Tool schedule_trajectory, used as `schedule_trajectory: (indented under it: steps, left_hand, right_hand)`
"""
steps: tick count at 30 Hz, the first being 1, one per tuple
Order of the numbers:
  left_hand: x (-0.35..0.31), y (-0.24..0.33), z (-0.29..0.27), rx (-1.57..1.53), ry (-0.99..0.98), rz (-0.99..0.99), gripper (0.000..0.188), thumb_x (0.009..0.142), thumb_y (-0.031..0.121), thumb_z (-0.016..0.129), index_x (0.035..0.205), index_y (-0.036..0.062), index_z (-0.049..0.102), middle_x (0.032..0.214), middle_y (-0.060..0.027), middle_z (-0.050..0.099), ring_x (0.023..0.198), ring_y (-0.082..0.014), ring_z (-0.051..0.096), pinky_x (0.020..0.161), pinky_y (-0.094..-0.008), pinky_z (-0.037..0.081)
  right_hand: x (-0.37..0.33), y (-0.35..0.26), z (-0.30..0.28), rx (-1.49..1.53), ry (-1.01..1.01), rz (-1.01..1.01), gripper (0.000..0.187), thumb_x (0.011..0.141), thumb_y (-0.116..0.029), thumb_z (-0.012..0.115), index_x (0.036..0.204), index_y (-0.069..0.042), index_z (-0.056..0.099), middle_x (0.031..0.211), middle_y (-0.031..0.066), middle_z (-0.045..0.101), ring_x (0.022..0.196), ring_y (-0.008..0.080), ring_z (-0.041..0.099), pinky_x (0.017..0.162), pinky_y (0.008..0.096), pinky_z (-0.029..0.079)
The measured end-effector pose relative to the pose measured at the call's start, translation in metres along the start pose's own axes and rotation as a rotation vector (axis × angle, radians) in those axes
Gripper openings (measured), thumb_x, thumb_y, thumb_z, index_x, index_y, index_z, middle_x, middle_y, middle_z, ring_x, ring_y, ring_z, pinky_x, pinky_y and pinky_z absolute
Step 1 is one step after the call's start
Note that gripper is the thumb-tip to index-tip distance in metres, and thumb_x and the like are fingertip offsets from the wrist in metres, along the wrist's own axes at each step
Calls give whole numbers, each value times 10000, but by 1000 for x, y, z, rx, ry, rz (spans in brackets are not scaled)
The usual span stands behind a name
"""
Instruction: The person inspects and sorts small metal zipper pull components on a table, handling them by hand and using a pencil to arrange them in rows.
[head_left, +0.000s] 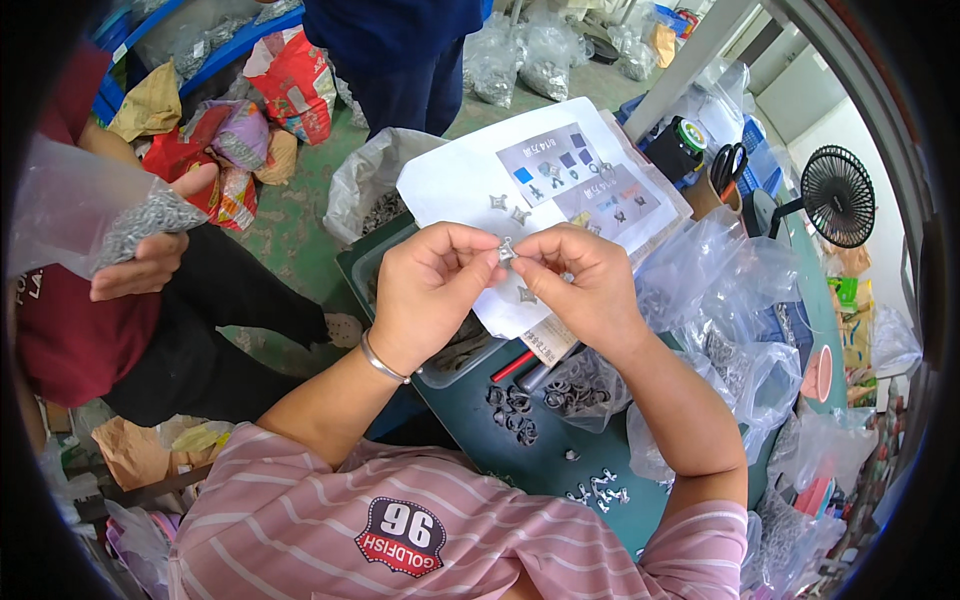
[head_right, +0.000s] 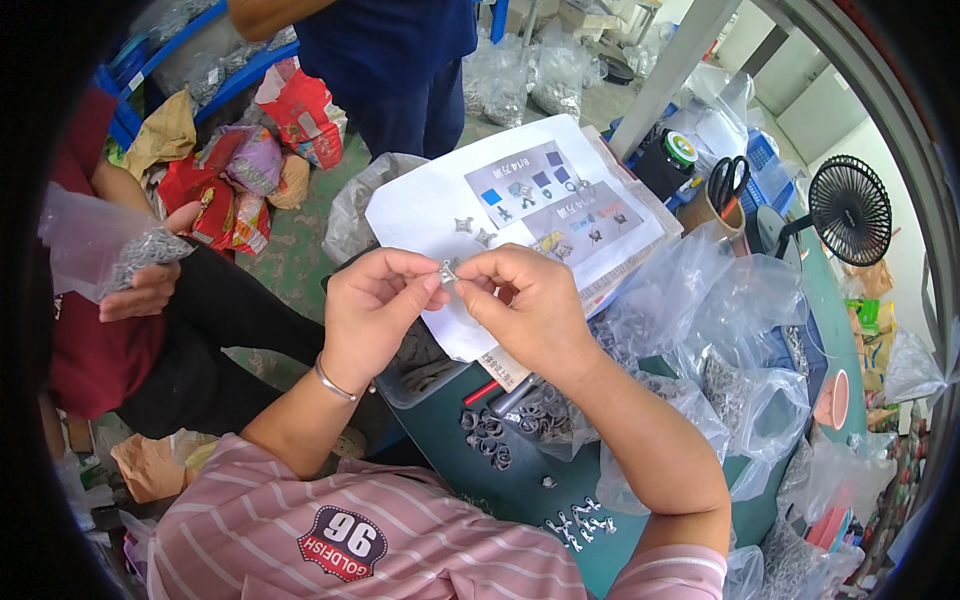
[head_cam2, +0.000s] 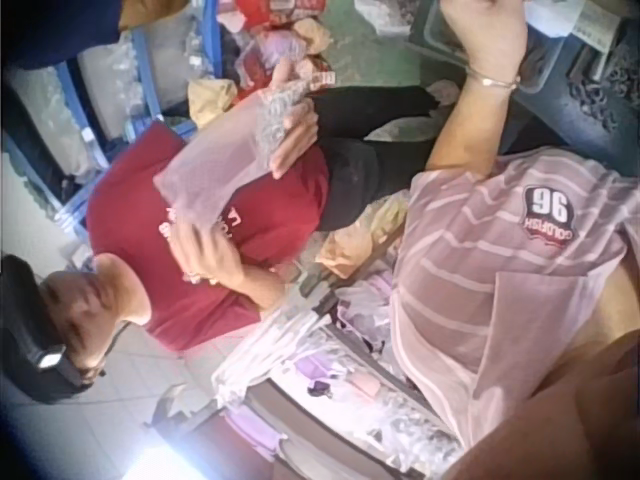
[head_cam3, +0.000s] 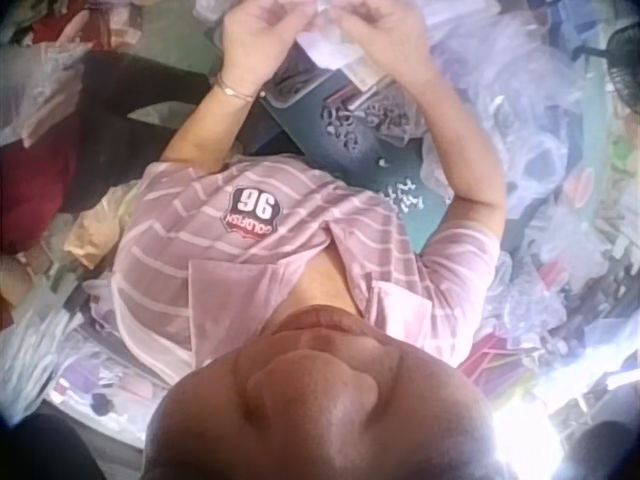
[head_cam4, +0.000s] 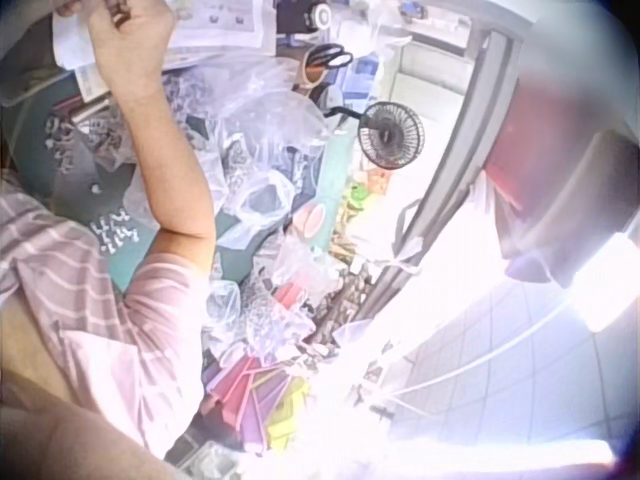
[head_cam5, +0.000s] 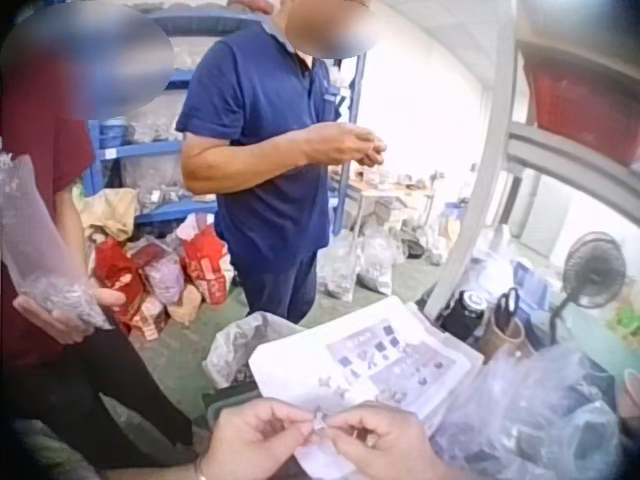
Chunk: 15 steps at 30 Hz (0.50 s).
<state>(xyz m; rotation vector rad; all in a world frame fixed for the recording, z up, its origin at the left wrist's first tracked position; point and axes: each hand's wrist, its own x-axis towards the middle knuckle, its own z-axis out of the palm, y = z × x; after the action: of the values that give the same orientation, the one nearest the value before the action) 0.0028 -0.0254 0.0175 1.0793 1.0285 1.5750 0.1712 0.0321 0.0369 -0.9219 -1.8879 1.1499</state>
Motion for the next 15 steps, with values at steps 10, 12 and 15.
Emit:
schedule_trajectory:
  steps: [10,12,15]
  left_hand:
    - [0,-3,2,422,29,414,129,793,-59,683,908,-3,666,814,-82,652,708,-135,663,635,-239,535]
    - [1,-4,0,418,13,403,126,802,-53,682,918,-8,665,820,-81,657,711,-133,662,634,-238,532]
    - [2,-5,-4,320,2,269,113,847,-28,665,959,-23,654,852,-75,666,739,-128,663,663,-236,531]
  right_hand:
    - [-2,-1,-2,-57,7,-96,111,802,-67,727,892,-15,691,806,49,666,669,102,585,579,241,461]
    - [0,-2,-3,-74,0,-129,106,805,-65,721,891,-11,690,808,55,667,672,107,591,583,243,463]
    - [1,-9,-9,-171,-40,-128,84,807,-57,701,871,-5,686,799,91,663,672,177,616,596,275,477]
